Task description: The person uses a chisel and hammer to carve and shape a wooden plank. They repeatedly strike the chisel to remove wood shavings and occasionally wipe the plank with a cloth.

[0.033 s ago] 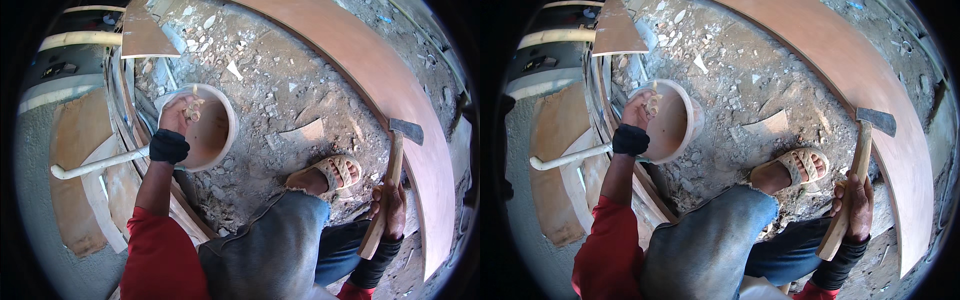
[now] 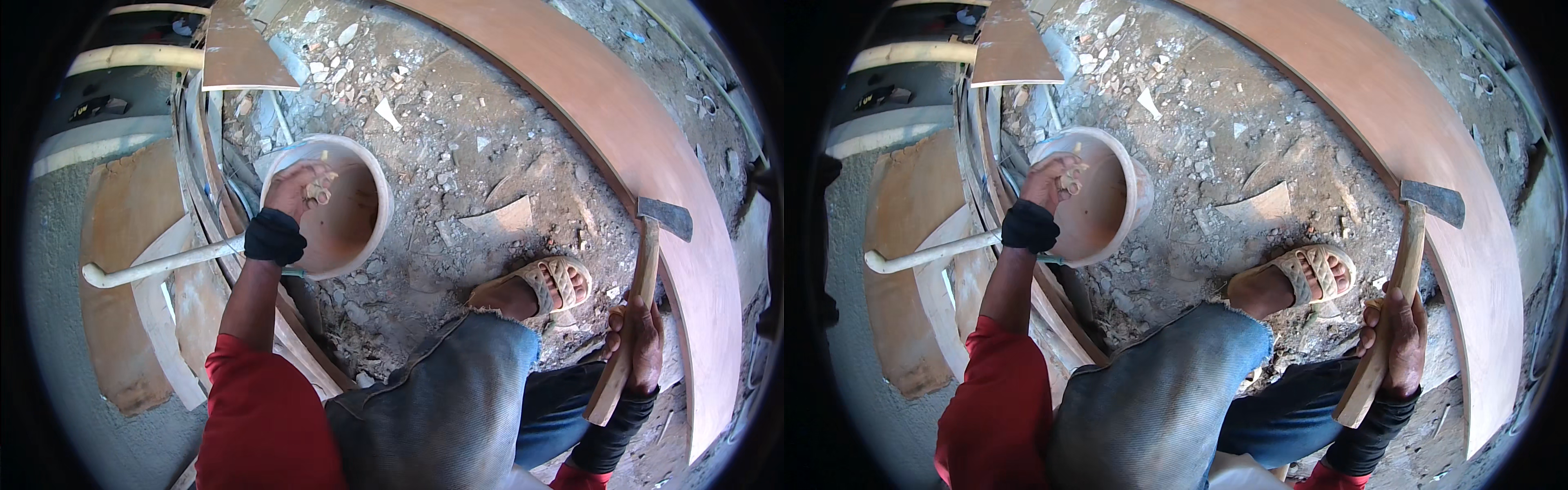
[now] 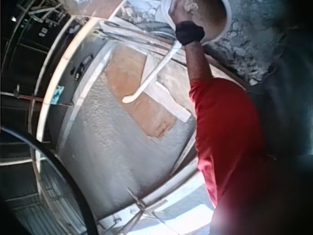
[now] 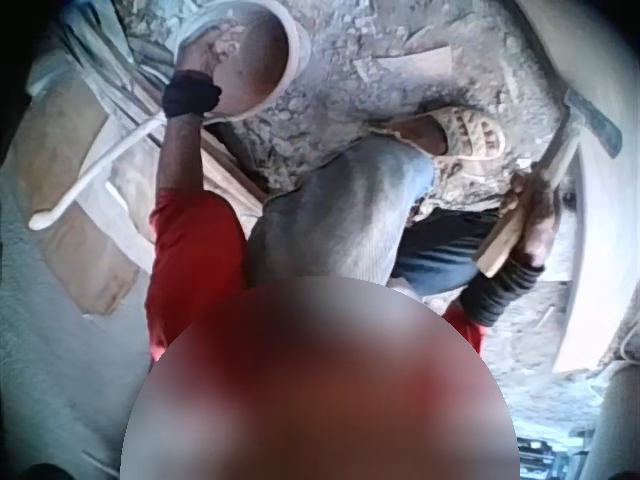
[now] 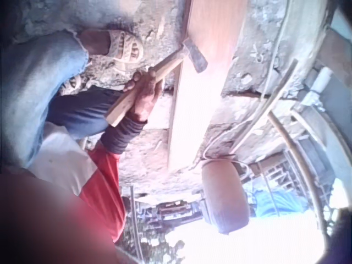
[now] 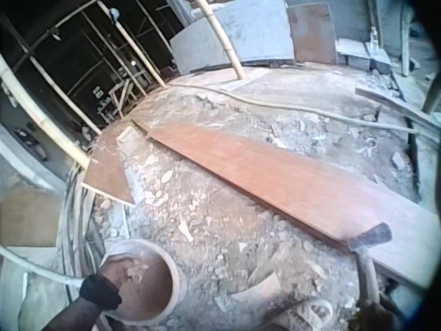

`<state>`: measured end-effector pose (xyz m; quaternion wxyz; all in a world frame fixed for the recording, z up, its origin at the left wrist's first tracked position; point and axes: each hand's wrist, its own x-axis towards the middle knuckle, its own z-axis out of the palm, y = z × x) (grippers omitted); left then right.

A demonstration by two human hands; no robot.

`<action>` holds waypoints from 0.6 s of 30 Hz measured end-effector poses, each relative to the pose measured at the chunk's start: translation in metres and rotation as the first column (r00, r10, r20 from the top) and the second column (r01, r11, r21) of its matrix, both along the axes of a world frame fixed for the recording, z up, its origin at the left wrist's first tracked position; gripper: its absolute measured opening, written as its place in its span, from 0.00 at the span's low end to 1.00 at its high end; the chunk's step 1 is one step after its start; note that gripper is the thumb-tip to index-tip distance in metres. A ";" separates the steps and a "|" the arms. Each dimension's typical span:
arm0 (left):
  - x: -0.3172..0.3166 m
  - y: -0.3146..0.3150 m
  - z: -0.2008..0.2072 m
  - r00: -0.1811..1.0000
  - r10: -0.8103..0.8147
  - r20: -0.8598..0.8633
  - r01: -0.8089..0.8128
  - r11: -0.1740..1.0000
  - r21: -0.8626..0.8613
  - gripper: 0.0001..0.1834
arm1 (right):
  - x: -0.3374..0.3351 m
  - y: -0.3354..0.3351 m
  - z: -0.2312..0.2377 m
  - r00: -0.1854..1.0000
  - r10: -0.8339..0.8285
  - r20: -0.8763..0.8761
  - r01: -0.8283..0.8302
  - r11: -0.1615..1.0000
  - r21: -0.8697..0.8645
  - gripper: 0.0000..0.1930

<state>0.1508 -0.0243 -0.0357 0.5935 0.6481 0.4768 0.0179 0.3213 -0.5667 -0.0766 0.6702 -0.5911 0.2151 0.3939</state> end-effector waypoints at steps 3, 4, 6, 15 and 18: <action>-0.042 0.053 -0.052 0.805 -0.309 -0.507 0.477 0.844 0.244 0.11 | 0.003 0.010 -0.002 1.000 0.020 -0.023 -0.022 0.997 -0.068 0.17; -0.052 0.064 -0.072 0.778 -0.402 -0.483 0.597 0.713 0.368 0.09 | 0.004 0.013 -0.003 0.999 0.012 -0.040 -0.015 0.997 -0.072 0.17; -0.058 0.078 -0.106 0.739 -0.452 -0.499 0.673 0.521 0.525 0.10 | 0.006 0.019 -0.006 0.999 0.038 -0.011 -0.038 0.999 -0.035 0.18; -0.035 0.070 -0.165 0.426 -0.496 -0.756 0.901 0.162 0.402 0.14 | 0.011 0.031 -0.009 0.997 0.070 -0.024 -0.071 0.996 -0.045 0.17; -0.035 0.070 -0.176 0.332 -0.517 -0.789 0.943 0.192 0.271 0.16 | 0.010 0.032 -0.009 0.997 0.071 -0.028 -0.073 0.996 -0.052 0.17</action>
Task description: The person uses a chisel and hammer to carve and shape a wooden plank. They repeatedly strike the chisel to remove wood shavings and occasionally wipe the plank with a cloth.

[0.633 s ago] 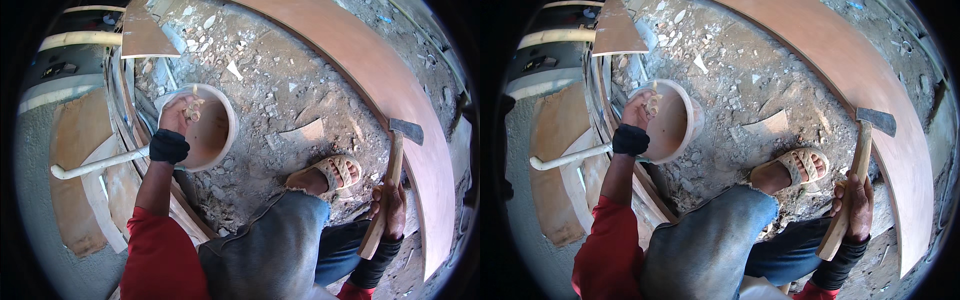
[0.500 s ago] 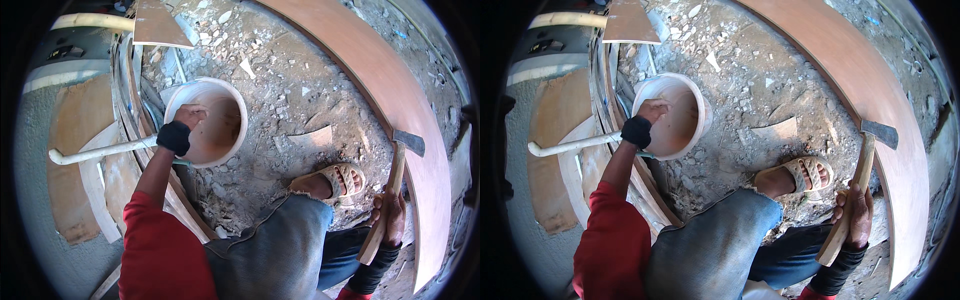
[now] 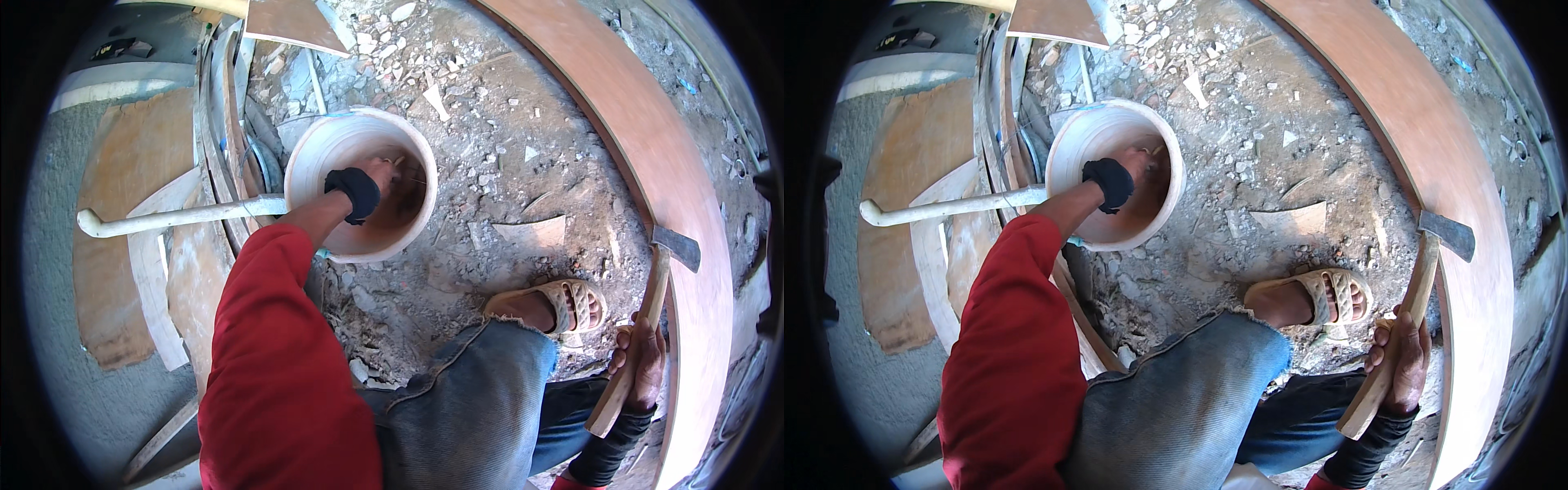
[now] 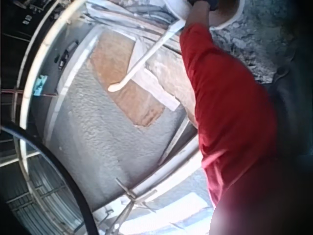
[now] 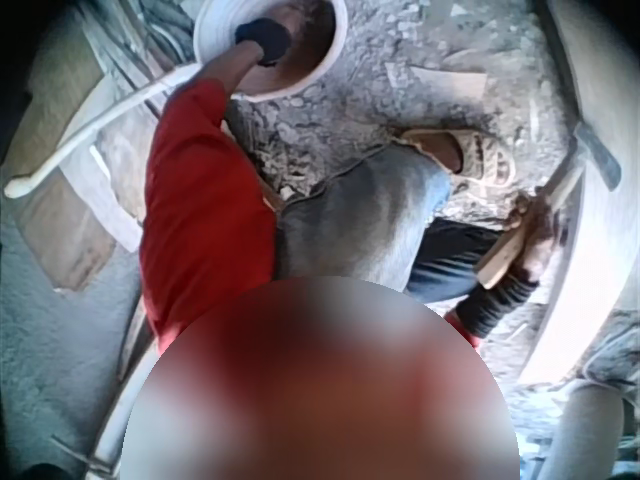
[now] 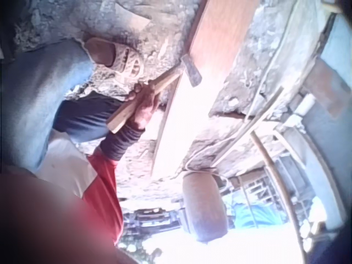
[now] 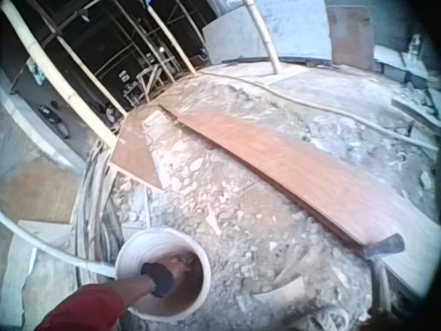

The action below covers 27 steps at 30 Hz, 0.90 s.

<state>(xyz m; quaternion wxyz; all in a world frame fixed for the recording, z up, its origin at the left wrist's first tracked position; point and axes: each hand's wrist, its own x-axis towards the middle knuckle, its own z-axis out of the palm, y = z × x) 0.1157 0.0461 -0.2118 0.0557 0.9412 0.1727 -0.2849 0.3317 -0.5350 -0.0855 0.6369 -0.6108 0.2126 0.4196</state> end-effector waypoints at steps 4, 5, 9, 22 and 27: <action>0.005 -0.016 -0.016 0.996 0.082 -0.044 -0.083 0.996 -0.020 0.13 | -0.001 0.002 0.001 1.000 -0.010 0.008 0.010 1.000 0.006 0.17; 0.008 -0.022 -0.020 0.989 0.141 -0.051 -0.141 0.990 -0.002 0.13 | 0.000 0.002 0.001 1.000 -0.014 0.016 0.014 1.000 0.022 0.17; 0.013 -0.037 -0.027 0.970 0.214 -0.111 -0.213 0.977 0.028 0.16 | 0.000 0.005 0.004 1.000 -0.024 0.007 0.024 1.000 0.003 0.16; -0.008 -0.013 0.053 0.410 0.819 -0.402 -0.665 -0.033 -0.746 0.20 | 0.000 0.001 0.001 1.000 -0.027 -0.011 0.027 0.999 0.023 0.15; -0.013 -0.019 0.093 0.354 0.861 -0.366 -0.560 -0.118 -0.820 0.15 | 0.000 -0.003 -0.003 1.000 -0.022 -0.014 0.023 0.997 0.070 0.15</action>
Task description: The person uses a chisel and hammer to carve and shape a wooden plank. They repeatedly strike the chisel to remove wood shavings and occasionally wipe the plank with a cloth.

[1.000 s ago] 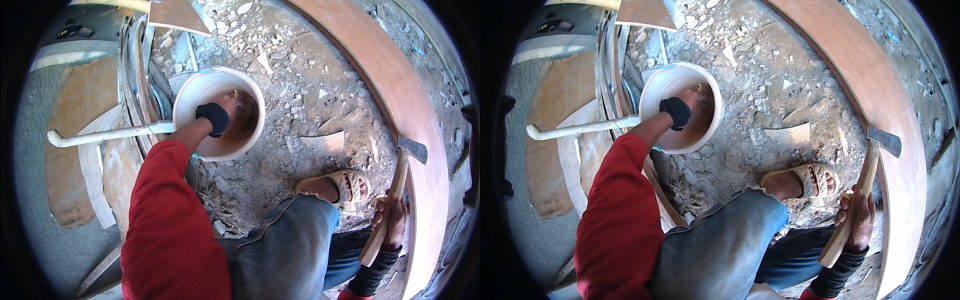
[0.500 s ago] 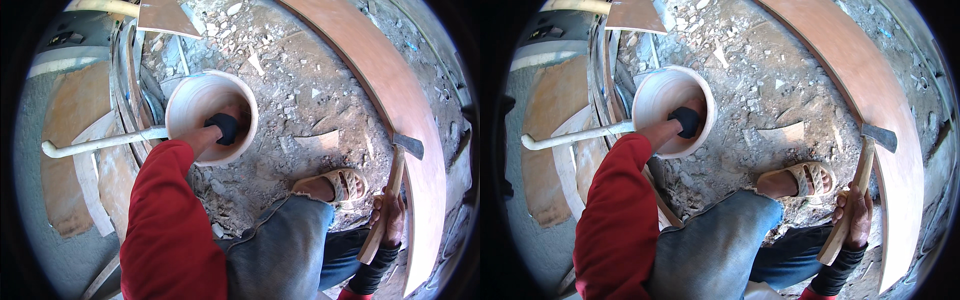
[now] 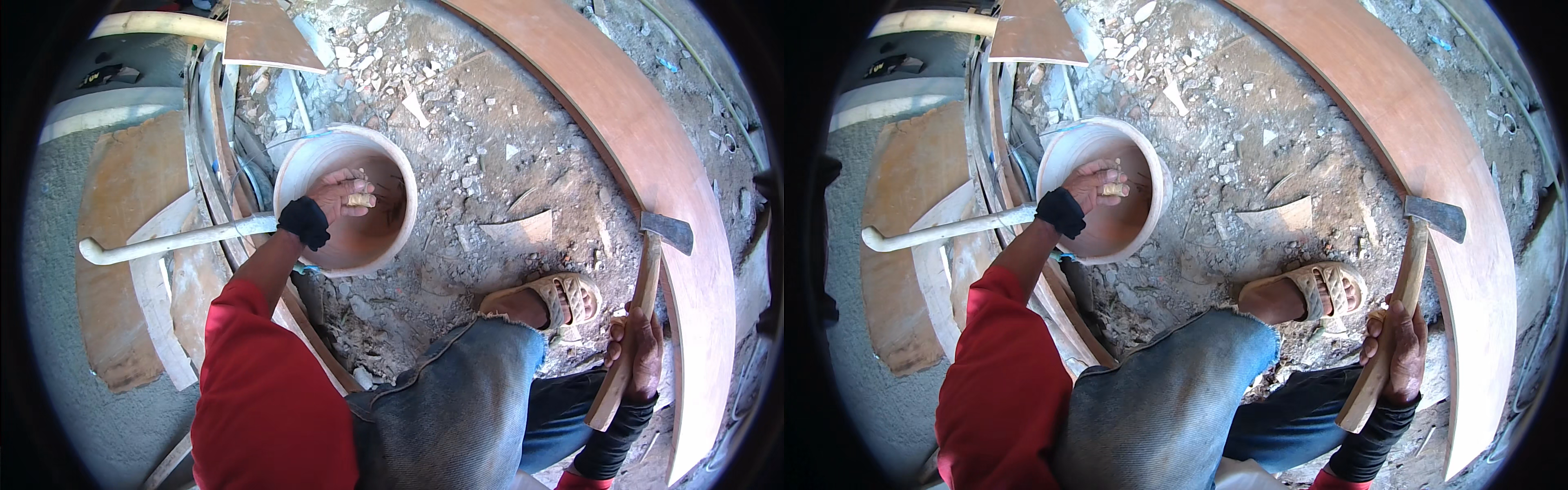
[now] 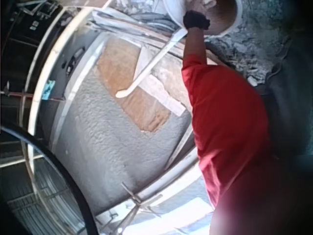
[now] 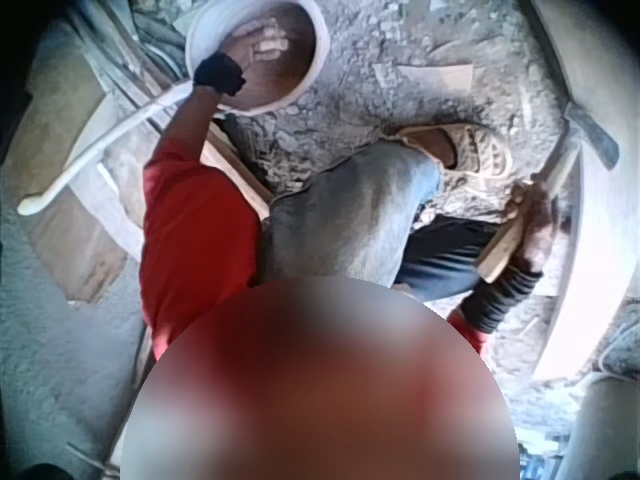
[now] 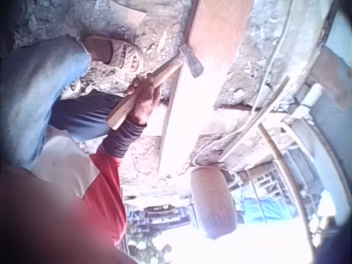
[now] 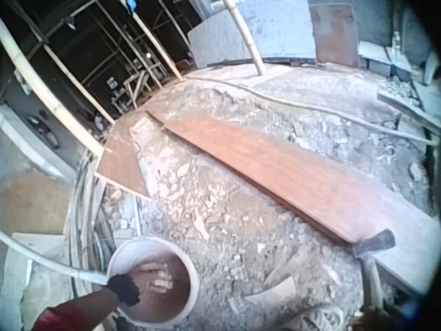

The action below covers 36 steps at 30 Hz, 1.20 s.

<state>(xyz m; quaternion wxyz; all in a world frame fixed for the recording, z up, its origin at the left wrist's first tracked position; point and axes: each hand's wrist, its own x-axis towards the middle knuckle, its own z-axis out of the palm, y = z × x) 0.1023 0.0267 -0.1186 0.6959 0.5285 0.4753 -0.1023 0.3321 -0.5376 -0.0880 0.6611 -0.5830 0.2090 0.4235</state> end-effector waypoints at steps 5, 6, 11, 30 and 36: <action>0.000 -0.005 0.003 0.989 0.054 0.139 -0.041 0.995 -0.093 0.15 | 0.001 -0.005 -0.001 1.000 0.000 -0.003 0.000 1.000 0.010 0.16; 0.000 -0.005 0.002 0.986 0.068 0.151 -0.050 0.992 -0.116 0.15 | 0.001 -0.006 -0.002 1.000 -0.007 -0.006 0.007 1.000 0.010 0.16; 0.000 -0.007 -0.001 0.974 0.129 0.187 -0.098 0.981 -0.168 0.16 | 0.001 -0.007 -0.002 1.000 0.009 0.003 -0.009 1.000 0.007 0.17; 0.003 -0.007 -0.011 0.962 0.196 0.188 -0.159 0.968 -0.196 0.21 | 0.003 -0.008 0.000 1.000 0.011 -0.009 -0.011 1.000 0.008 0.19; 0.005 -0.014 -0.010 0.965 0.190 0.179 -0.159 0.972 -0.172 0.19 | 0.003 -0.009 -0.001 1.000 0.026 0.002 -0.026 1.000 0.005 0.19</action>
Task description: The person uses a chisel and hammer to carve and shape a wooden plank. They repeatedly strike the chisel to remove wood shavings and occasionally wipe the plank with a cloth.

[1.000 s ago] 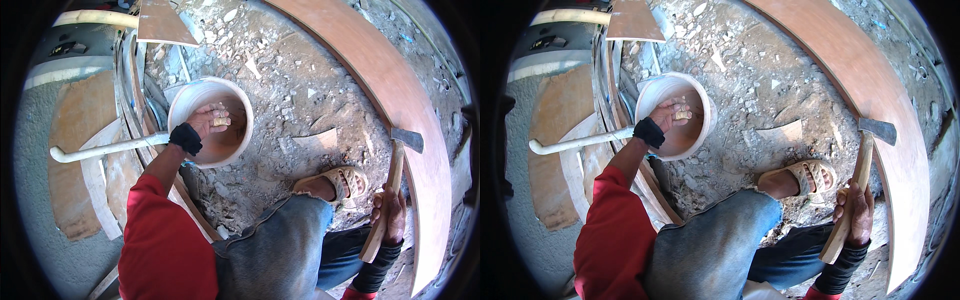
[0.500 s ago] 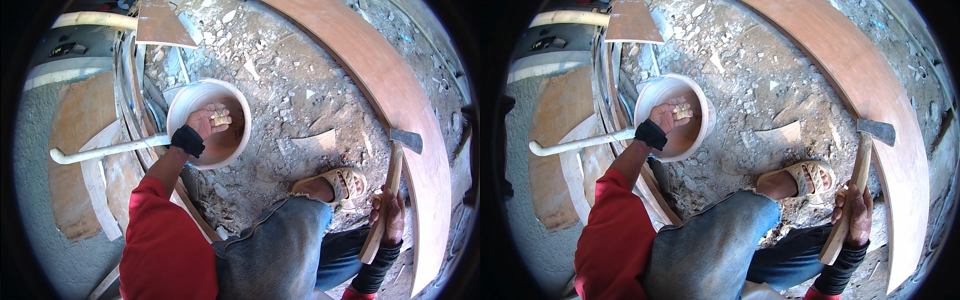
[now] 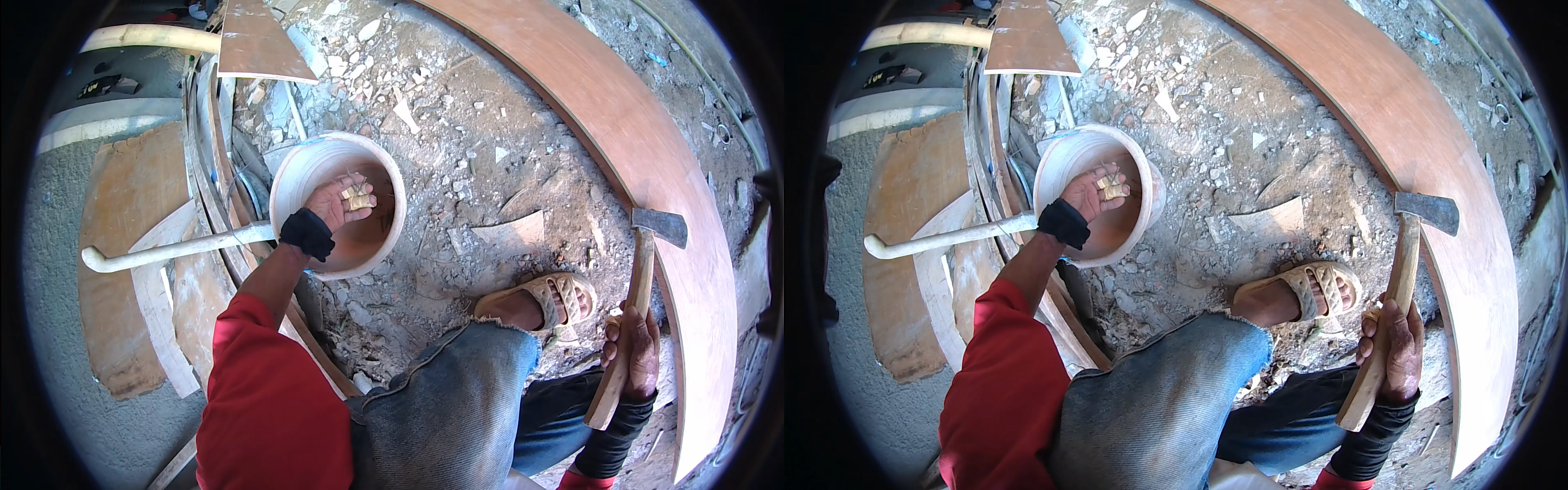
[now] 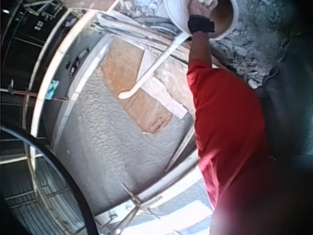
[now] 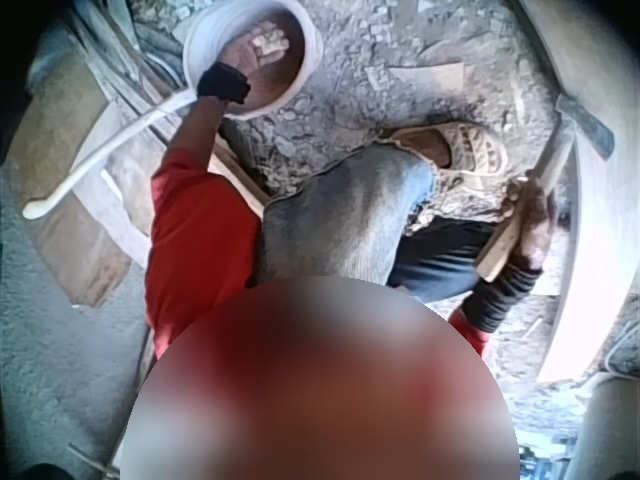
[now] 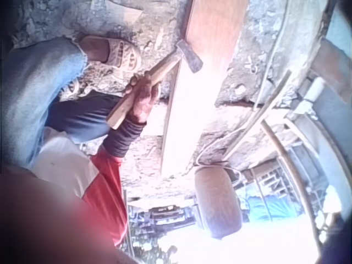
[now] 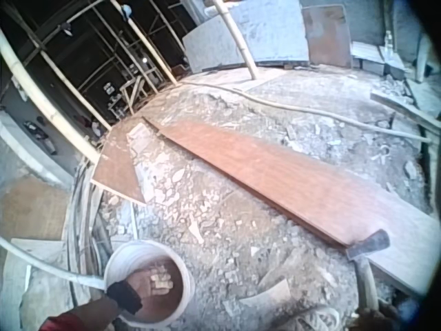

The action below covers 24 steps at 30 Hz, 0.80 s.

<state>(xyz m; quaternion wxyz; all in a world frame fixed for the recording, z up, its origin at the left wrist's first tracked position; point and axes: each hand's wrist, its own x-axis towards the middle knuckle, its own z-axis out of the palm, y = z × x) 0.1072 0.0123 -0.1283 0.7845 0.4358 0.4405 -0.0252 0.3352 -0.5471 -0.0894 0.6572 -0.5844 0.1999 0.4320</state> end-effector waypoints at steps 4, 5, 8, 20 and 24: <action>-0.001 -0.003 0.000 0.999 0.010 -0.036 -0.009 0.999 0.044 0.18 | 0.001 0.000 0.000 1.000 0.002 -0.004 -0.002 1.000 0.003 0.19; -0.001 -0.003 0.000 0.999 0.010 -0.039 -0.008 0.999 0.048 0.18 | 0.001 0.000 0.000 1.000 0.005 -0.001 -0.005 1.000 0.001 0.19; -0.003 -0.003 -0.001 0.998 0.016 -0.056 -0.013 0.998 0.058 0.18 | 0.000 0.000 0.000 1.000 0.006 0.007 -0.006 1.000 0.000 0.19; -0.001 -0.004 0.000 0.998 -0.053 -0.022 0.054 0.996 0.072 0.19 | 0.000 0.002 0.001 1.000 -0.007 -0.007 0.007 1.000 -0.013 0.18; -0.004 -0.001 0.001 0.984 -0.164 -0.072 0.173 0.974 0.150 0.23 | 0.001 0.004 0.007 1.000 0.000 -0.013 -0.001 0.998 -0.061 0.18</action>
